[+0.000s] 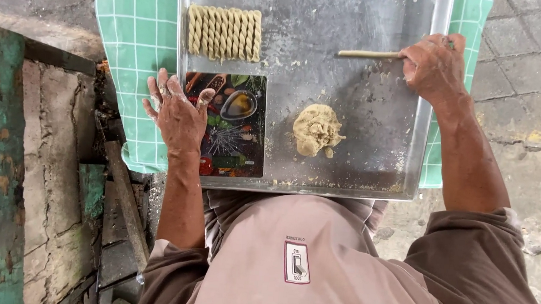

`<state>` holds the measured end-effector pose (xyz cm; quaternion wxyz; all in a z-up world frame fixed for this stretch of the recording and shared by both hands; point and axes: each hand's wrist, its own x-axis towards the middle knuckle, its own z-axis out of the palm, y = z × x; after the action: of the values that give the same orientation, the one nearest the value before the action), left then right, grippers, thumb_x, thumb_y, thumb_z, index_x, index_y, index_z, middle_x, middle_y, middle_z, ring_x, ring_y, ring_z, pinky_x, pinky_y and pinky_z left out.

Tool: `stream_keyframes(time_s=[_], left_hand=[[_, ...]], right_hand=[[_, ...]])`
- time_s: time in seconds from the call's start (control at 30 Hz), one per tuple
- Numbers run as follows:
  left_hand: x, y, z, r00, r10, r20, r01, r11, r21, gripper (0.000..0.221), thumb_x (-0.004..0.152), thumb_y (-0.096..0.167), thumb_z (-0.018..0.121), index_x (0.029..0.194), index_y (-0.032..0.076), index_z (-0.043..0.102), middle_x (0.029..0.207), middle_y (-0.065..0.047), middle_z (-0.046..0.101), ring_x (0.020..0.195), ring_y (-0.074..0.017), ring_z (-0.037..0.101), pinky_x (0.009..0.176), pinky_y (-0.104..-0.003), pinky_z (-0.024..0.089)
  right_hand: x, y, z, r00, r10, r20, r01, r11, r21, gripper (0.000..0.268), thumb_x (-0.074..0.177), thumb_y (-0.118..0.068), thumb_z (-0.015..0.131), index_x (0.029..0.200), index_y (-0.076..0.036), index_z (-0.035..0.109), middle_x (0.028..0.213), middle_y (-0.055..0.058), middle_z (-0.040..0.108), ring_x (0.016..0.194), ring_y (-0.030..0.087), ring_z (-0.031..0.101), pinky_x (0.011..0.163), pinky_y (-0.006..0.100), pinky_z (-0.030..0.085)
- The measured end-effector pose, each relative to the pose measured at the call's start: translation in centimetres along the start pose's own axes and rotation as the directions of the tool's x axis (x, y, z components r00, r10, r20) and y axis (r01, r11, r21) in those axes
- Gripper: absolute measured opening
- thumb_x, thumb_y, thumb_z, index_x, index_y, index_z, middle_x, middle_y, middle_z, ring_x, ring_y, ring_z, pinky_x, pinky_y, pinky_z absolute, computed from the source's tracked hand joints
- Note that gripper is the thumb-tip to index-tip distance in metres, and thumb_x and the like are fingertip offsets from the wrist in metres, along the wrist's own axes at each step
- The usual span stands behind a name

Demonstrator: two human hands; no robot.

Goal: The person is manually shaping dough by rolling it into thin strips and twisting them into a braided pattern on a metal tray.

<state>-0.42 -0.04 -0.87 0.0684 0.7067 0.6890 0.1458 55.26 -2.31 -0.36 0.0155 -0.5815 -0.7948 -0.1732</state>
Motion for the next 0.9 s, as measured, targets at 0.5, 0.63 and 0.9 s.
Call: stream_keyframes(time_s=[0.5, 0.63, 0.9], left_hand=[[0.1, 0.0, 0.1, 0.999, -0.004, -0.034, 0.004, 1.000, -0.003, 0.088, 0.102, 0.073, 0.055, 0.144, -0.005, 0.050, 0.157, -0.022, 0.042, 0.147, -0.0449, 0.032, 0.110, -0.075, 0.030], [0.0, -0.1, -0.1, 1.000, 0.015, 0.000, -0.015, 1.000, -0.001, 0.092, 0.101, 0.078, 0.050, 0.143, -0.004, 0.049, 0.157, -0.021, 0.040, 0.147, -0.0437, 0.031, 0.109, -0.074, 0.032], [0.0, -0.4, 0.8, 0.997, 0.040, -0.062, -0.038, 0.999, 0.031, 0.098, 0.098, 0.078, 0.035, 0.146, -0.007, 0.044, 0.160, -0.020, 0.038, 0.149, -0.0435, 0.027, 0.110, -0.077, 0.030]], right_hand=[[-1.0, -15.0, -10.7, 0.880, 0.275, 0.387, -0.458, 0.279, 0.844, 0.015, 0.101, 0.003, 0.067, 0.113, -0.001, 0.076, 0.103, 0.026, 0.073, 0.096, 0.041, 0.072, 0.084, 0.051, 0.055], [-2.9, -17.0, -5.0, 0.922, 0.193, 0.336, -0.387, 0.508, 0.770, 0.015, 0.093, -0.007, 0.078, 0.108, -0.008, 0.077, 0.095, 0.014, 0.075, 0.090, 0.035, 0.073, 0.084, 0.045, 0.057], [2.2, -12.5, -9.1, 0.982, 0.188, -0.002, -0.122, 0.646, 0.753, 0.017, 0.110, 0.006, 0.051, 0.122, 0.013, 0.060, 0.123, 0.034, 0.064, 0.111, 0.045, 0.064, 0.099, 0.050, 0.057]])
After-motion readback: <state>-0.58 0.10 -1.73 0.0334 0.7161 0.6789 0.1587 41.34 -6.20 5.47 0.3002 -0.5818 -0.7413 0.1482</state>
